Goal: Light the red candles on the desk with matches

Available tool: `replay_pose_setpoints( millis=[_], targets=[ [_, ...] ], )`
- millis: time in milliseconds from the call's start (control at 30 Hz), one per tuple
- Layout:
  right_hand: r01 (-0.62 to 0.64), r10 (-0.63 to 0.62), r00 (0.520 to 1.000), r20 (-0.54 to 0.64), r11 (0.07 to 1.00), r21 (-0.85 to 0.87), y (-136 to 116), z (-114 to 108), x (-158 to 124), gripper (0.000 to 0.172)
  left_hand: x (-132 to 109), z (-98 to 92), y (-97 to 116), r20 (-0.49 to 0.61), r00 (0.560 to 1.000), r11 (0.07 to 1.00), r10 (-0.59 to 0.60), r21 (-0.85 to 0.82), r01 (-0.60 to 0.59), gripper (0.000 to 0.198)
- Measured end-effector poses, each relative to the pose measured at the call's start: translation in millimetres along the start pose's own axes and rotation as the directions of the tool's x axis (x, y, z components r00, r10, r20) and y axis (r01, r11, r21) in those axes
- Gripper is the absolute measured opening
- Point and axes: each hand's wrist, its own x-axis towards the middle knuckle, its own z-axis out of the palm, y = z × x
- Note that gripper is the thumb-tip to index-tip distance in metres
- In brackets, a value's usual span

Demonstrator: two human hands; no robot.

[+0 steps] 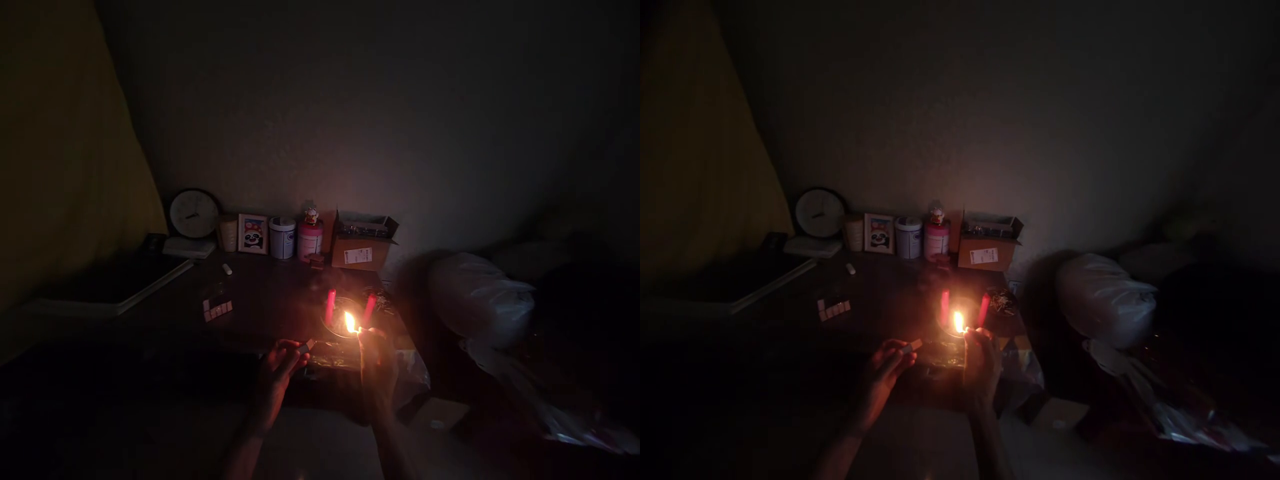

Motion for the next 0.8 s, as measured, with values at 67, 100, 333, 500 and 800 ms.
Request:
replay_pose_setpoints(
  millis=[67,100,333,500,800],
  targets=[
    [-0.024,0.024,1.000,-0.004,1.000,-0.009,0.4,-0.4,0.7,0.020,-0.1,0.4,0.6,-0.019,1.000,1.000,-0.012,0.000,0.012,0.025],
    [-0.029,0.029,1.000,0.007,1.000,-0.013,0.6,-0.7,1.1,0.020,0.0,1.0,1.2,-0.029,0.999,1.000,-0.016,0.003,0.016,0.026],
    [0.011,-0.011,1.000,0.023,1.000,0.016,1.6,-0.3,3.4,0.017,5.8,3.1,0.1,-0.021,1.000,0.994,0.023,0.109,-0.021,0.017],
    [0.016,-0.016,0.999,0.037,1.000,-0.003,-2.6,1.4,5.4,0.018,8.8,0.9,-3.2,-0.068,0.997,0.996,0.034,0.088,-0.028,0.018],
    [-0.018,0.012,0.996,0.086,0.997,0.070,-11.8,3.0,10.7,0.016,7.2,1.8,-1.8,-0.091,0.995,0.999,0.027,0.043,-0.024,0.020]
  ],
)
